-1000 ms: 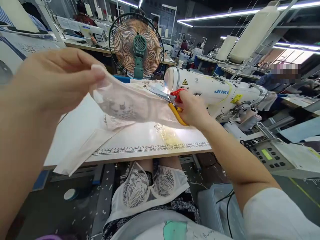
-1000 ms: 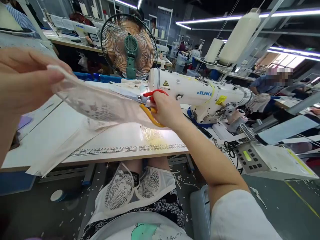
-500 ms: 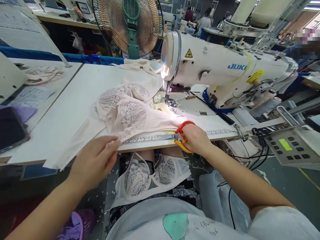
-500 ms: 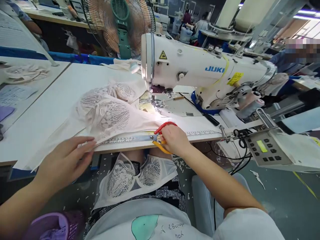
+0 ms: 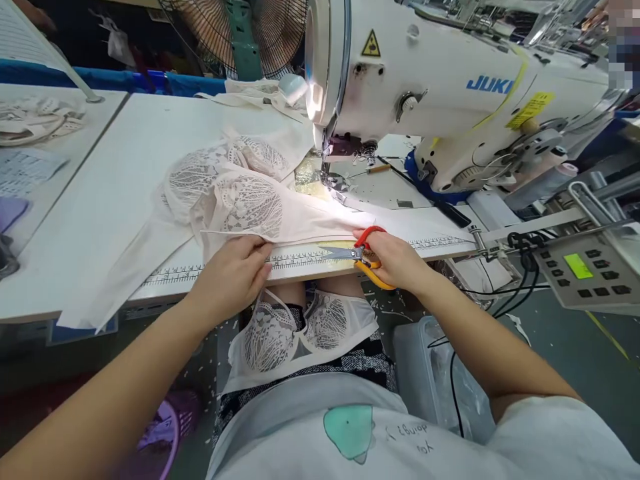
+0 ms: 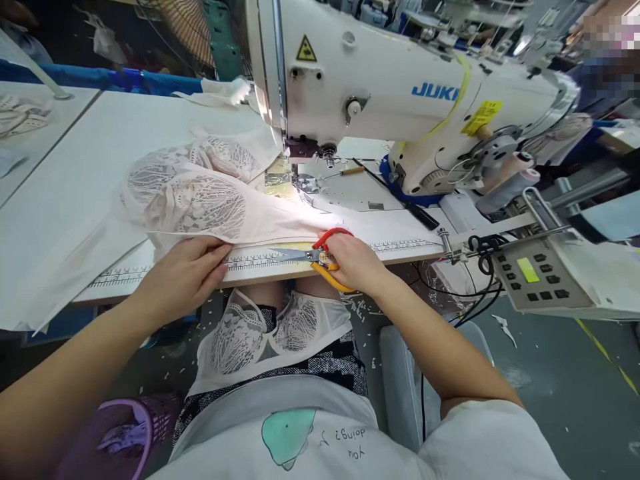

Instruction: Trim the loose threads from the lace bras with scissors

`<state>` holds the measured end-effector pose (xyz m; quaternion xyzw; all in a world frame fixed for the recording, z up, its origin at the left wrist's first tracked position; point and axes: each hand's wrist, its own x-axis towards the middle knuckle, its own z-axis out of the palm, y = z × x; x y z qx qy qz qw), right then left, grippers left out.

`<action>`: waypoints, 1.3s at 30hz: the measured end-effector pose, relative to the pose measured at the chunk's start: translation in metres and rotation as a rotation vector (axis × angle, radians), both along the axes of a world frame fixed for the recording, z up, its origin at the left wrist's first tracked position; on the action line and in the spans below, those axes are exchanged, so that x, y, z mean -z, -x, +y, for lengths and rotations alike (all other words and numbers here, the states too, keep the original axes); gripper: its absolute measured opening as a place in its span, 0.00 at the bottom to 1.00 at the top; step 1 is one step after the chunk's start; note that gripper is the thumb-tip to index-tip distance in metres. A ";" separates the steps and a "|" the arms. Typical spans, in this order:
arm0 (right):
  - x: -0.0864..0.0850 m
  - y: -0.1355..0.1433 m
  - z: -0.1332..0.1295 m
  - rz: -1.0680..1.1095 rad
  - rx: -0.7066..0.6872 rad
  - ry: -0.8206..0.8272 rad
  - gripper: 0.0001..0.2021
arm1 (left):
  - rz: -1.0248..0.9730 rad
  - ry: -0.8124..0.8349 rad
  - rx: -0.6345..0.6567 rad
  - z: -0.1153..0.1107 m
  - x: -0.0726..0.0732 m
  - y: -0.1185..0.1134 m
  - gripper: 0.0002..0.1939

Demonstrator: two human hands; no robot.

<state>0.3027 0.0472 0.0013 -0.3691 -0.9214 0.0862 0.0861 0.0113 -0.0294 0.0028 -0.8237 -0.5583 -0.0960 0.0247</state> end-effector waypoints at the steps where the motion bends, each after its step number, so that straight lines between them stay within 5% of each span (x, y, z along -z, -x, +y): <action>1: -0.001 -0.002 0.000 0.011 -0.001 0.013 0.10 | -0.029 0.024 0.024 0.002 -0.002 0.003 0.25; 8: -0.003 -0.012 -0.004 0.162 -0.059 0.068 0.10 | -0.122 0.110 0.122 0.001 -0.007 0.014 0.23; 27: -0.020 -0.013 0.025 0.267 0.150 0.325 0.13 | -0.016 0.031 0.219 0.000 -0.001 0.017 0.21; 39: -0.023 -0.005 0.049 0.205 0.033 0.273 0.11 | 0.182 -0.008 0.269 0.004 -0.005 0.022 0.20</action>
